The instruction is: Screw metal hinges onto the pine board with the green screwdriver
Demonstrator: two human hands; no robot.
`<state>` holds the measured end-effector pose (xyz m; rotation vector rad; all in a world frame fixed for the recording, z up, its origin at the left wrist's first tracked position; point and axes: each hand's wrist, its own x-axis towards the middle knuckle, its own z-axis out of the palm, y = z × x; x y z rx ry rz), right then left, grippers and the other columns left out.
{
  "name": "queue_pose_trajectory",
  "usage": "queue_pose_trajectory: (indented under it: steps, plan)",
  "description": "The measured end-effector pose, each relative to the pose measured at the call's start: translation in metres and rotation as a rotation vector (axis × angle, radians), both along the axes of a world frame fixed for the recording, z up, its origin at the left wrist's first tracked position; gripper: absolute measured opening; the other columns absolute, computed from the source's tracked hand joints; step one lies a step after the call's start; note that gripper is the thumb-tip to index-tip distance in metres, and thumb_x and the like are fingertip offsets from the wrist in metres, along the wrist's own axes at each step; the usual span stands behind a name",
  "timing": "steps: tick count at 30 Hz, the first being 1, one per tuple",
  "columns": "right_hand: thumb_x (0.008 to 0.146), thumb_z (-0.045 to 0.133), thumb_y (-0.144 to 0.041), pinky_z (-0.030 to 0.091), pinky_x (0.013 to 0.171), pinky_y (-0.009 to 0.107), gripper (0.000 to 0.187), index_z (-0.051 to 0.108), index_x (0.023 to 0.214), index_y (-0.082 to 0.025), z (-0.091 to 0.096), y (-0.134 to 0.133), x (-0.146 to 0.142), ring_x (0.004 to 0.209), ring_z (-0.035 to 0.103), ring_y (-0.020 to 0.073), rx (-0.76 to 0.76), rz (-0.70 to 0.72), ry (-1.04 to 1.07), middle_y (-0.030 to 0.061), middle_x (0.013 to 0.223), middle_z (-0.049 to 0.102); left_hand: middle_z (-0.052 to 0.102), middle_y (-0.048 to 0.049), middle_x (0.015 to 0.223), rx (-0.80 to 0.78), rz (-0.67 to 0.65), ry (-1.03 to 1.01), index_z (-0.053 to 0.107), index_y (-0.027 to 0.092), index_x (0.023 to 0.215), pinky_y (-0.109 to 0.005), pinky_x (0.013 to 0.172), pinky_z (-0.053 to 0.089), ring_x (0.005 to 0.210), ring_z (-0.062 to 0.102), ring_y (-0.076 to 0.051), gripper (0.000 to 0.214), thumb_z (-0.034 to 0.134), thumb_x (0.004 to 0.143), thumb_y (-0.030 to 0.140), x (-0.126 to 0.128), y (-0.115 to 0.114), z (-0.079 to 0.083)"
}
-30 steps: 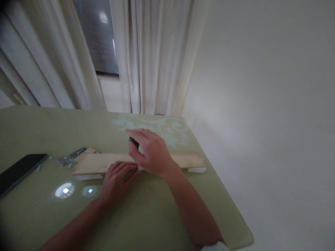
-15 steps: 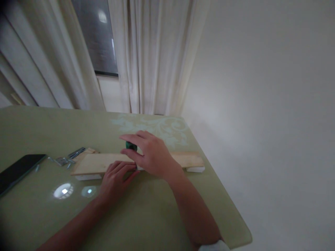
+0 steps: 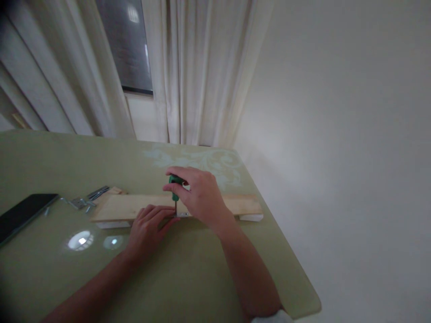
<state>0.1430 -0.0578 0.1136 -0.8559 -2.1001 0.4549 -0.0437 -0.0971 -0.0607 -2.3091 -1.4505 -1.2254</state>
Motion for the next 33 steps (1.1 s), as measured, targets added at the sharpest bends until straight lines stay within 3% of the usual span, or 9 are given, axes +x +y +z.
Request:
queue_pose_trajectory:
  steps: [4, 8, 13, 16, 19, 21, 23, 26, 33]
  plan:
    - [0.095, 0.08, -0.033, 0.056, 0.089, 0.031, 0.019, 0.078, 0.113, -0.026, -0.002, -0.004, -0.005, 0.097, 0.077, 0.0204, 0.061, -0.094, -0.101, 0.0014, 0.105, 0.082, 0.083, -0.0039, 0.105, 0.0, 0.001, 0.017, 0.078, 0.021, 0.103, -0.04, 0.083, 0.046, 0.091, 0.067, -0.025, 0.015, 0.071, 0.101, 0.034, -0.002, 0.002, -0.002]
    - [0.099, 0.076, -0.031, 0.056, 0.094, 0.031, 0.029, 0.074, 0.127, -0.024, -0.004, -0.003, -0.005, 0.106, 0.075, 0.0203, 0.068, -0.036, -0.113, 0.005, 0.116, 0.081, 0.082, -0.005, 0.104, 0.0, -0.003, 0.049, 0.078, 0.022, 0.102, -0.041, 0.083, 0.048, 0.09, 0.068, -0.026, 0.018, 0.068, 0.102, 0.037, -0.001, 0.0, 0.001]
    - [0.1, 0.074, -0.027, 0.058, 0.097, 0.033, 0.036, 0.07, 0.135, -0.024, 0.006, -0.006, 0.01, 0.106, 0.075, 0.0191, 0.134, -0.047, 0.012, 0.0056, 0.123, 0.079, 0.081, -0.0091, 0.113, -0.008, -0.047, 0.038, 0.077, 0.02, 0.113, -0.039, 0.094, 0.055, 0.103, 0.071, -0.026, 0.032, 0.068, 0.101, 0.049, -0.018, 0.006, 0.032]
    - [0.099, 0.075, -0.028, 0.059, 0.095, 0.033, 0.036, 0.07, 0.134, -0.023, 0.014, -0.011, 0.019, 0.105, 0.076, 0.0199, 0.204, -0.104, 0.075, 0.005, 0.116, 0.081, 0.081, -0.0093, 0.109, -0.079, 0.181, -0.092, 0.078, 0.021, 0.108, -0.037, 0.092, 0.056, 0.1, 0.073, -0.026, 0.033, 0.058, 0.104, 0.046, -0.056, 0.026, 0.07]
    - [0.098, 0.076, -0.027, 0.059, 0.093, 0.034, 0.034, 0.071, 0.132, -0.022, 0.017, -0.015, 0.024, 0.099, 0.076, 0.0193, 0.23, -0.116, 0.091, 0.0039, 0.112, 0.081, 0.081, -0.0092, 0.101, -0.395, 0.442, -0.03, 0.079, 0.02, 0.11, -0.036, 0.084, 0.056, 0.089, 0.074, -0.026, 0.032, 0.057, 0.1, 0.042, -0.11, 0.048, 0.102]
    - [0.098, 0.077, -0.026, 0.059, 0.093, 0.034, 0.034, 0.071, 0.131, -0.022, 0.019, -0.018, 0.025, 0.098, 0.076, 0.0188, 0.243, -0.109, 0.092, 0.0034, 0.114, 0.081, 0.081, -0.0141, 0.109, -0.617, 0.624, 0.127, 0.078, 0.018, 0.118, -0.041, 0.085, 0.054, 0.097, 0.074, -0.032, 0.035, 0.054, 0.099, 0.036, -0.143, 0.056, 0.111]
    - [0.097, 0.077, -0.025, 0.059, 0.094, 0.034, 0.033, 0.071, 0.13, -0.023, 0.021, -0.02, 0.026, 0.099, 0.076, 0.0187, 0.256, -0.103, 0.08, 0.003, 0.115, 0.081, 0.076, -0.0187, 0.126, -0.777, 0.722, 0.248, 0.075, 0.018, 0.128, -0.044, 0.088, 0.052, 0.11, 0.071, -0.037, 0.041, 0.047, 0.102, 0.033, -0.166, 0.057, 0.109]
    - [0.098, 0.077, -0.025, 0.059, 0.095, 0.034, 0.032, 0.071, 0.129, -0.022, 0.024, -0.023, 0.027, 0.101, 0.076, 0.019, 0.281, -0.107, 0.059, 0.0036, 0.115, 0.081, 0.074, -0.0224, 0.126, -0.895, 0.779, 0.27, 0.076, 0.017, 0.126, -0.045, 0.084, 0.052, 0.11, 0.071, -0.04, 0.044, 0.046, 0.1, 0.035, -0.182, 0.056, 0.094]
    - [0.1, 0.075, -0.029, 0.06, 0.096, 0.035, 0.032, 0.07, 0.13, -0.023, 0.024, -0.023, 0.027, 0.102, 0.077, 0.0195, 0.258, -0.124, 0.018, 0.0039, 0.116, 0.081, 0.073, -0.0219, 0.123, -1.013, 0.742, 0.279, 0.077, 0.018, 0.121, -0.043, 0.082, 0.051, 0.108, 0.07, -0.042, 0.043, 0.049, 0.095, 0.038, -0.206, 0.074, 0.064]
